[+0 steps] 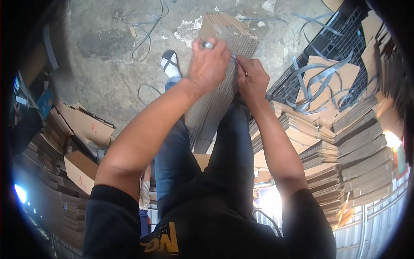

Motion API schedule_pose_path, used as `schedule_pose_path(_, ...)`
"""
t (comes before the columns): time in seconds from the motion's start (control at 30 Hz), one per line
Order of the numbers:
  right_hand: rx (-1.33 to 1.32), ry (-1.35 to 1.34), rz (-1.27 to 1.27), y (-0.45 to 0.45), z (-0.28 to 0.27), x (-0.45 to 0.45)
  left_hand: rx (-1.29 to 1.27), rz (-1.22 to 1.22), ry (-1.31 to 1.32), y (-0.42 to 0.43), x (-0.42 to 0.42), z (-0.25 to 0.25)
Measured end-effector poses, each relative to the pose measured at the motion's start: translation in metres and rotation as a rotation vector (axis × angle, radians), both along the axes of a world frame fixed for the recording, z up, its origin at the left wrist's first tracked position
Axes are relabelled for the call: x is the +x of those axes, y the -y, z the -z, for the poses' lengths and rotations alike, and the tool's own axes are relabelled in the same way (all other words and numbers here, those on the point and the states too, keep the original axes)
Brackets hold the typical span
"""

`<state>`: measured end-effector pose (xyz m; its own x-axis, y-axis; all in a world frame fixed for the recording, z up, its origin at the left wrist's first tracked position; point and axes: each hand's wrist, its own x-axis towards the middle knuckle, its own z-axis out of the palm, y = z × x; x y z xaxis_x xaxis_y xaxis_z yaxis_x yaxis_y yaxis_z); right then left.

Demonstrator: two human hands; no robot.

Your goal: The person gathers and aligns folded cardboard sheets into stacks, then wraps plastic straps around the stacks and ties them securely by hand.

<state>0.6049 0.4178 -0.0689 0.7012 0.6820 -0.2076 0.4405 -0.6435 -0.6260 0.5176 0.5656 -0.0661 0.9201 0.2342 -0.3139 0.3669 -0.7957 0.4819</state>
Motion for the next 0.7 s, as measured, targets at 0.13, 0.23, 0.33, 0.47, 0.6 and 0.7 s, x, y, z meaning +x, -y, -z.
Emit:
schedule_pose_path(0.13, 0.090, 0.075, -0.085, 0.001, 0.005, 0.005, 0.122, 0.098, 0.045, 0.004, -0.007, 0.013)
schedule_pose_path(0.23, 0.066, 0.071, -0.128, -0.006, -0.002, -0.002, 0.183, 0.150, 0.054, 0.003, -0.010, 0.019)
schedule_pose_path(0.33, 0.065, 0.064, -0.161, -0.004, -0.003, -0.010, 0.154, 0.124, 0.077, 0.000, -0.011, 0.017)
schedule_pose_path(0.47, -0.075, -0.018, -0.115, -0.016, -0.011, -0.008, 0.119, 0.078, 0.116, 0.000, -0.012, 0.021)
schedule_pose_path(0.6, -0.385, -0.058, -0.342, -0.031, -0.020, 0.018, 0.028, 0.010, 0.170, 0.003, -0.016, 0.019)
schedule_pose_path(0.7, -0.336, -0.109, -0.306, -0.020, -0.005, 0.025, -0.129, -0.210, 0.241, -0.001, -0.017, 0.010)
